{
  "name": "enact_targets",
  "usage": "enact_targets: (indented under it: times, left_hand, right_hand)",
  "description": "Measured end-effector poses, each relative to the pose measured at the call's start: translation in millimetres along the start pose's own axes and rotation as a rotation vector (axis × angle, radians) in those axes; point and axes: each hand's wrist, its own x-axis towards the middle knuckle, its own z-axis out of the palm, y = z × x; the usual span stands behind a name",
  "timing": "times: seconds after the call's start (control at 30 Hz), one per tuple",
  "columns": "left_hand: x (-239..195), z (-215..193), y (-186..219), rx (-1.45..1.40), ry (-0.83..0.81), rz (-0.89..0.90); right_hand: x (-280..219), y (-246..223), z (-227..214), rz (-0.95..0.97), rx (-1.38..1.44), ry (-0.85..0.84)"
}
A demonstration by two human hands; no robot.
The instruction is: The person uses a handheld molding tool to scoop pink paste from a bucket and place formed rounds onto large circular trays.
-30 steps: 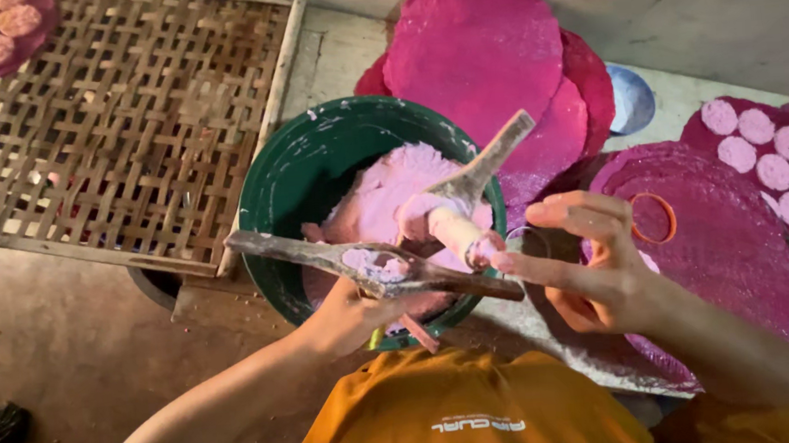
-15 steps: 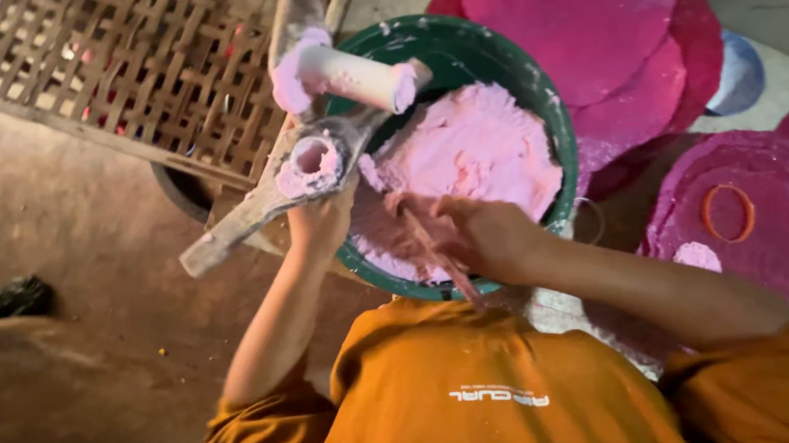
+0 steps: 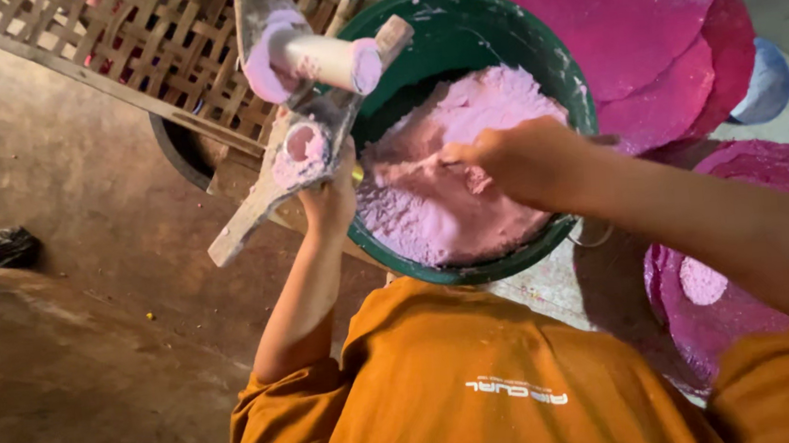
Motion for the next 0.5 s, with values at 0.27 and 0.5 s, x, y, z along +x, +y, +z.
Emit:
enact_targets:
  times: [0.27,0.5]
  left_hand:
    - [4.6,-4.1,8.9,-0.011,-0.020,-0.049]
    - [7.7,-2.0,22.0,0.078,-0.085,-0.019]
  right_hand:
    - [-13.3,4.9,63.9,-0.068,0.378,-0.230]
    - [-84.9,14.3,88.7,-0.001,0.537,-0.286]
